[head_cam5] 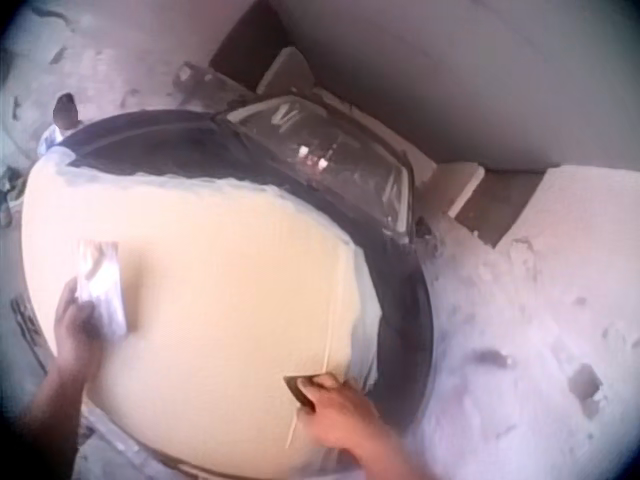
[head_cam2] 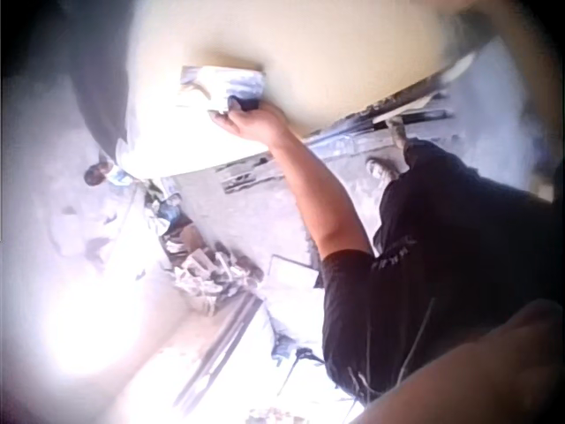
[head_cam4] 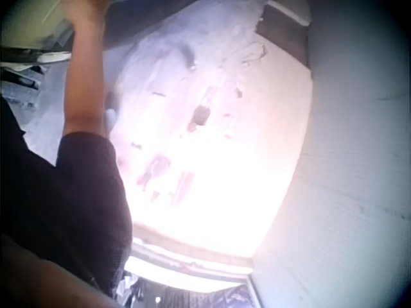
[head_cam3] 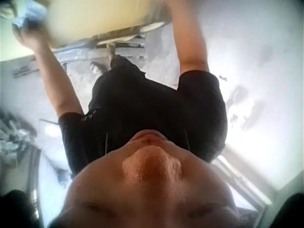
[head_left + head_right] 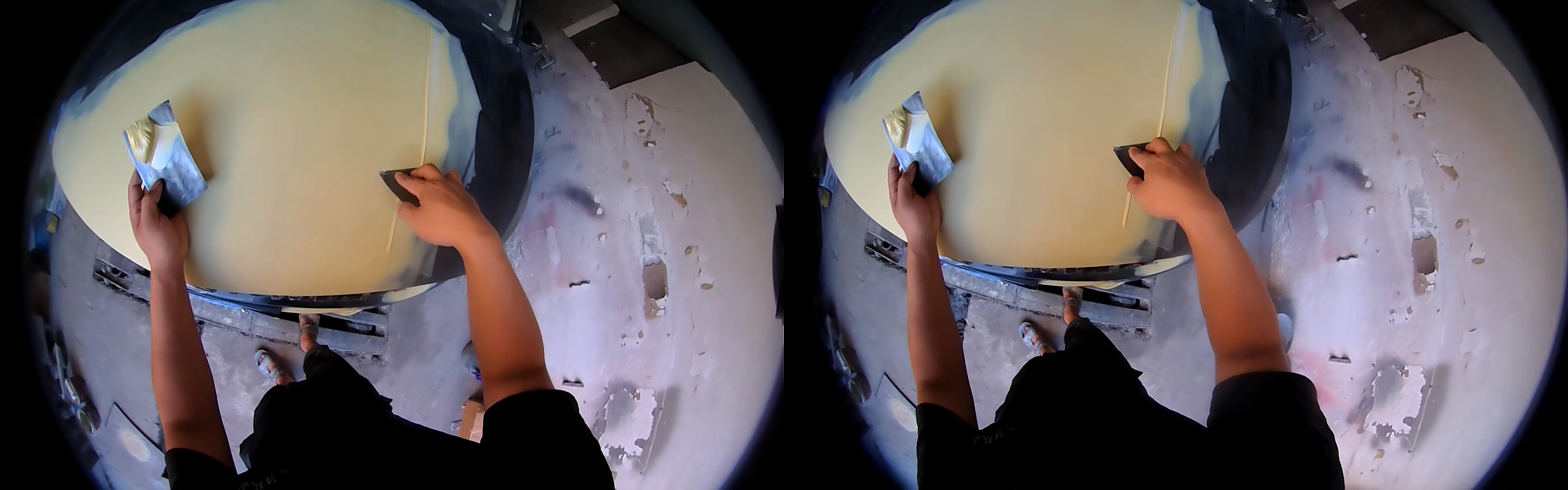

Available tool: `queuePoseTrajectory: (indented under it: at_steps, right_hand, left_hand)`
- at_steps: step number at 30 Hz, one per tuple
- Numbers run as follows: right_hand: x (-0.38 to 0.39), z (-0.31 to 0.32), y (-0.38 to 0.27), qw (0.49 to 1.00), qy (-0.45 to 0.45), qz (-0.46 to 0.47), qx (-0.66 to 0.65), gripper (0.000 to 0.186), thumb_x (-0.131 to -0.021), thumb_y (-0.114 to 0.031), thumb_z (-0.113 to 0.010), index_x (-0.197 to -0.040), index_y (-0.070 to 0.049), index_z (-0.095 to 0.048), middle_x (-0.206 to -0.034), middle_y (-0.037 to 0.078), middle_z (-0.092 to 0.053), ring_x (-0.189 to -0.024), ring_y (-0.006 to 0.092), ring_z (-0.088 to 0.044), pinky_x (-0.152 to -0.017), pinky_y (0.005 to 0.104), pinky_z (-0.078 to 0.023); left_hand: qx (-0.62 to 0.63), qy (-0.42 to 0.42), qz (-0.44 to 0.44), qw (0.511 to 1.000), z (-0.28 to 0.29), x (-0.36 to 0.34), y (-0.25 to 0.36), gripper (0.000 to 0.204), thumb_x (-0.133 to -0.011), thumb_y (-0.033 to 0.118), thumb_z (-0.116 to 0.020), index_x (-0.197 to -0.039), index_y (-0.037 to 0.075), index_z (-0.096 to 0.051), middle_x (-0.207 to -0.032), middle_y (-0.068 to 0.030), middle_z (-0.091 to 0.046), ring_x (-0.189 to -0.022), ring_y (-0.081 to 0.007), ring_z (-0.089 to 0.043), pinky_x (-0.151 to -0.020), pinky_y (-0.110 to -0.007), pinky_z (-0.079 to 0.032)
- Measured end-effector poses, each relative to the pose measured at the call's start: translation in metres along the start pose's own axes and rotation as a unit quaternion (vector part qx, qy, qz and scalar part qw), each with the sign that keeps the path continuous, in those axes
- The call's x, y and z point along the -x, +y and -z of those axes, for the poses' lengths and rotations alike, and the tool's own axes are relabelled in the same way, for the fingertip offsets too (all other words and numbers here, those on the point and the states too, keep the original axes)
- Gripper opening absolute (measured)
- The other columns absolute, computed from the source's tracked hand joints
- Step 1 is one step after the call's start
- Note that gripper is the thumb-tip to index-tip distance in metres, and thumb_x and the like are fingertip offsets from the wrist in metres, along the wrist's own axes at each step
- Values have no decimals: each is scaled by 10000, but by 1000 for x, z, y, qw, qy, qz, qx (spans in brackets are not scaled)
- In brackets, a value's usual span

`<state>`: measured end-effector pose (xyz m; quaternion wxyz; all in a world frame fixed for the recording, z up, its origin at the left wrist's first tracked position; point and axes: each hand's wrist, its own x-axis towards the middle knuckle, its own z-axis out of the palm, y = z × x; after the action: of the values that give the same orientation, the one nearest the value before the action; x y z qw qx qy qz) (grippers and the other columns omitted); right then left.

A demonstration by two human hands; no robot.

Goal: The person applies a beige body filler to the hood of a car using a putty knife and a smaller scraper. They spread the filler across the surface and smooth it out, working on different sections of the hood.

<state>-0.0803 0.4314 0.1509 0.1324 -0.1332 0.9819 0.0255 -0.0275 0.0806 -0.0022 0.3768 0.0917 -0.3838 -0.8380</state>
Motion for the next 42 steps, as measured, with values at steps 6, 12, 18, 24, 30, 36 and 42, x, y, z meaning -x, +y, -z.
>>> queuePoseTrajectory:
  at_steps: [6, 12, 18, 24, 30, 36, 42]
  right_hand:
    - [41, -34, -5, 998, 54, 10, 11, 494, -827, -270, -579, -1302, -137, -543, -1335, 40, -476, -1144, 341, -443, -981, 398, -422]
    - [75, -71, -11, 994, 104, 25, -15, 501, -797, -249, -591, -1284, -144, -537, -1292, 34, -460, -1110, 328, -441, -863, 524, -453]
    - [100, -102, -19, 984, 171, 41, -15, 521, -759, -223, -653, -1260, -126, -549, -1261, 37, -458, -1059, 313, -449, -781, 495, -472]
    - [118, -118, -26, 985, 162, 21, -47, 540, -754, -204, -687, -1270, -135, -546, -1308, 81, -446, -1098, 360, -450, -811, 498, -483]
    - [130, -146, -26, 980, 194, 23, -37, 588, -733, -206, -704, -1289, -137, -523, -1321, 81, -422, -1089, 369, -438, -782, 489, -469]
    - [140, -168, -30, 979, 194, 13, -59, 643, -727, -198, -729, -1322, -143, -491, -1360, 91, -384, -1113, 374, -421, -826, 493, -451]
    - [147, -193, -30, 981, 188, -2, -48, 660, -731, -226, -736, -1331, -135, -476, -1386, 92, -340, -1138, 383, -393, -836, 493, -441]
  left_hand:
    - [15, -4, 10, 1000, -10, 2, 2, 399, -910, 2, -382, -1303, -23, -445, -1164, -112, -565, -1061, -179, -522, -946, -333, -398]
    - [5, -10, 9, 1000, -5, 0, 2, 396, -910, 5, -383, -1300, -19, -445, -1166, -117, -559, -1062, -191, -523, -945, -344, -407]
    - [13, -16, 14, 1000, -4, -1, 2, 383, -908, 1, -380, -1282, -24, -456, -1166, -126, -559, -1067, -210, -528, -951, -363, -415]
    - [2, -17, 11, 1000, -4, -2, 2, 387, -904, 14, -380, -1278, -7, -476, -1168, -115, -569, -1074, -216, -536, -954, -365, -417]
    - [-7, -6, 16, 1000, -7, -1, 3, 373, -904, 16, -387, -1261, -2, -493, -1149, -106, -580, -1033, -209, -547, -923, -347, -425]
    - [-6, -11, 11, 1000, -1, -4, 1, 368, -902, 15, -387, -1252, -9, -495, -1148, -113, -578, -1053, -220, -547, -942, -356, -425]
    - [-11, -9, 16, 1000, -2, -7, 1, 375, -898, 8, -386, -1259, -15, -482, -1160, -127, -570, -1079, -233, -539, -968, -367, -420]
